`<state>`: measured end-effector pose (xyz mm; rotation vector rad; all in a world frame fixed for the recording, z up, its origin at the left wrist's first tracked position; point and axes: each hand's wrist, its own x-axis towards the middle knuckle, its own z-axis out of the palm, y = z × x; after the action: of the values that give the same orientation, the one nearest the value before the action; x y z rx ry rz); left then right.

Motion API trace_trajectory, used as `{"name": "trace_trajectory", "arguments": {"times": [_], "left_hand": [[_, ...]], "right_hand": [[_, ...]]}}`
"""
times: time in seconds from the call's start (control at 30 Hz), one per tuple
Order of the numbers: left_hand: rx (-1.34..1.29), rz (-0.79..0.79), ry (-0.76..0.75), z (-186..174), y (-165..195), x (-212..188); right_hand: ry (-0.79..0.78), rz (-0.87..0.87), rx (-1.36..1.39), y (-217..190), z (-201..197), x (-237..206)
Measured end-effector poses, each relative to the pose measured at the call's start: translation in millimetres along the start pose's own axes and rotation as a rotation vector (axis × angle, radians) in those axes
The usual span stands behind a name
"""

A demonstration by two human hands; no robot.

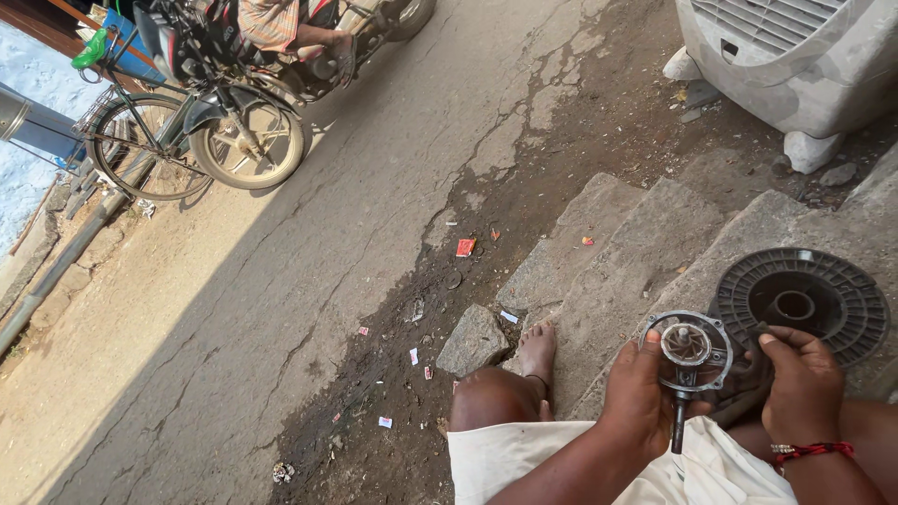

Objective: The person sits on the ground and repairs a small electric motor, using a screwdriver to unscrew and remove the motor's housing and handle its internal rotor and wiring, then reassembles the motor parts by hand.

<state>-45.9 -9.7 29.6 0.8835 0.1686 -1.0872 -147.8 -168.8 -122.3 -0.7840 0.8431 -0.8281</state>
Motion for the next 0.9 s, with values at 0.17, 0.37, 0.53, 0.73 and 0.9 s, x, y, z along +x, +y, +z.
{"name": "trace_trajectory", "arguments": {"times": [0.17,0.37,0.53,0.73,0.9], "left_hand": [[0.030,0.073,0.060,3,-2,10],[0.049,0.111,0.089,1,-7,21],[0.160,0.187,0.132,1,-8,26],[0.229,0.283,0.134,4,-12,25],[0.284,0.342,0.103,10,-16,17]], "right_hand": [[0.007,-0.127,0.093,-24,-4,16],[-0.090,-0.259,0.081,-71,-2,64],[0.141,-0.336,-0.639,-101,10,94],[-0.106,-0.208,-0.443,-110,8,22],[-0.222,-0.682,-0.751,-156,41,-77]]}}
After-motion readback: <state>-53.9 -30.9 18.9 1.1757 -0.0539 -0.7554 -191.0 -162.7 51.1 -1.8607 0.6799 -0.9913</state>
